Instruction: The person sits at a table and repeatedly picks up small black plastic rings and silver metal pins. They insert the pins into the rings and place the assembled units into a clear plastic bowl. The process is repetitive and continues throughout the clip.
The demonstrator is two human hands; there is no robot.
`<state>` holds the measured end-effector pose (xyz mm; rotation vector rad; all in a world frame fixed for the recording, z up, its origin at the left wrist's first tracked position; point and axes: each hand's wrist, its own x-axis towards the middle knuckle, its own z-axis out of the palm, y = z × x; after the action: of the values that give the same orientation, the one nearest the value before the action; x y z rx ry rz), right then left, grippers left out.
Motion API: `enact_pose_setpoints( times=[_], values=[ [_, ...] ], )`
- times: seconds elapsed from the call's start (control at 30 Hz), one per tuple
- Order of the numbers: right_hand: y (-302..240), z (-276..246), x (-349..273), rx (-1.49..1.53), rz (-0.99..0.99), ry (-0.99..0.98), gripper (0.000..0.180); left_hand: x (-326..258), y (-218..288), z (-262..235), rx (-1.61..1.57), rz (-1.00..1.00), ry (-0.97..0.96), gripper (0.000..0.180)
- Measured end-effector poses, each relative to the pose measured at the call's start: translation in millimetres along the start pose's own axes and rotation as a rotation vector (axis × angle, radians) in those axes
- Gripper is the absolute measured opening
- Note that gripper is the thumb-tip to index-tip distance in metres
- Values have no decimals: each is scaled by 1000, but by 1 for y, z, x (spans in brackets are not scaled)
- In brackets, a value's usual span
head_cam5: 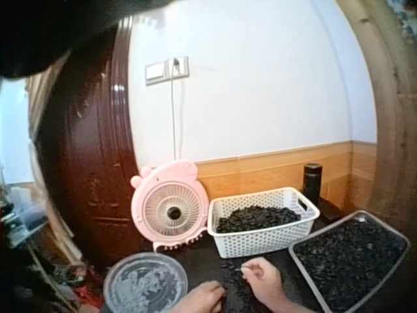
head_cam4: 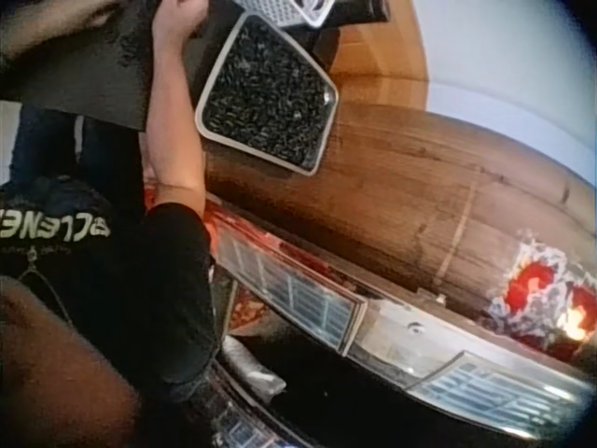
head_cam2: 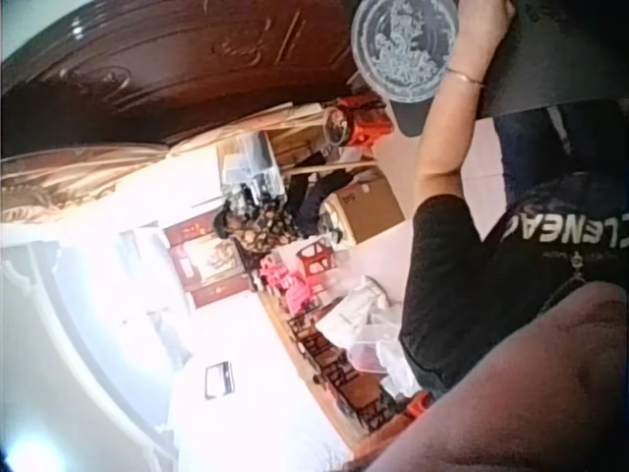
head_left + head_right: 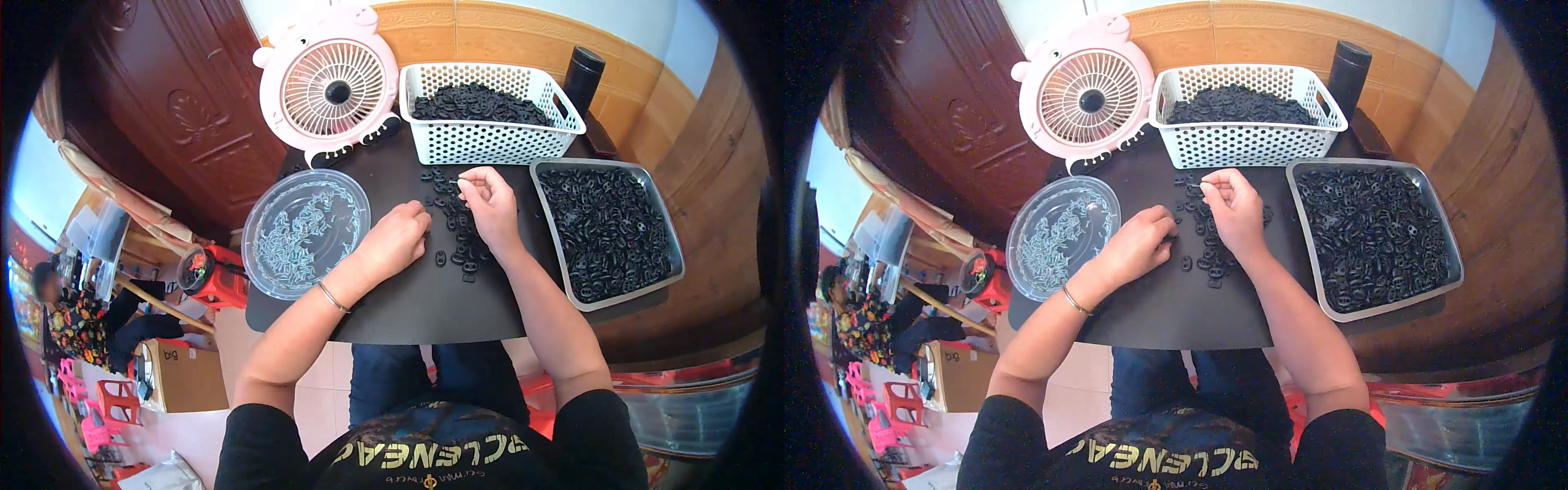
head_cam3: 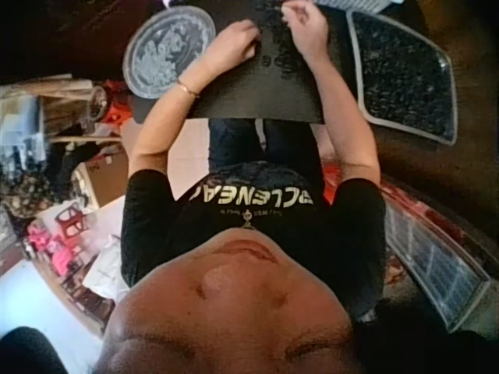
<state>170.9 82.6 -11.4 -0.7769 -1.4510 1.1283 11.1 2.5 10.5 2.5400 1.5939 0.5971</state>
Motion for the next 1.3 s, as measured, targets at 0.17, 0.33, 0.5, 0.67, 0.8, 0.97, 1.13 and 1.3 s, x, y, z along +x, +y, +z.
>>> enact_pose_setpoints(
  times=[0.17,0.33,0.5,0.67,0.8,0.97,1.13,1.3],
  values=[
    [-1,0,-1,16,18,-17,8,-2,2,-8,-5,-50,-36,16],
    [-9,4,-5,21,48,-73,9,5,-5,-14,-785,-231,17,10],
    [-16,9,-10,67,90,-192,10,1,-15,-12,-1529,-465,172,19],
    [-28,15,-18,120,111,-249,10,-5,-12,-7,-1723,-461,267,22],
    [-33,16,-21,99,115,-254,10,-6,-10,-10,-1734,-489,295,23],
    [-31,18,-22,99,135,-274,12,-8,-14,-7,-1733,-477,233,21],
    [-29,19,-23,79,124,-269,12,-8,-11,-7,-1716,-494,238,21],
    [-29,19,-22,54,99,-259,11,-8,-12,-6,-1724,-481,266,22]
  ],
)
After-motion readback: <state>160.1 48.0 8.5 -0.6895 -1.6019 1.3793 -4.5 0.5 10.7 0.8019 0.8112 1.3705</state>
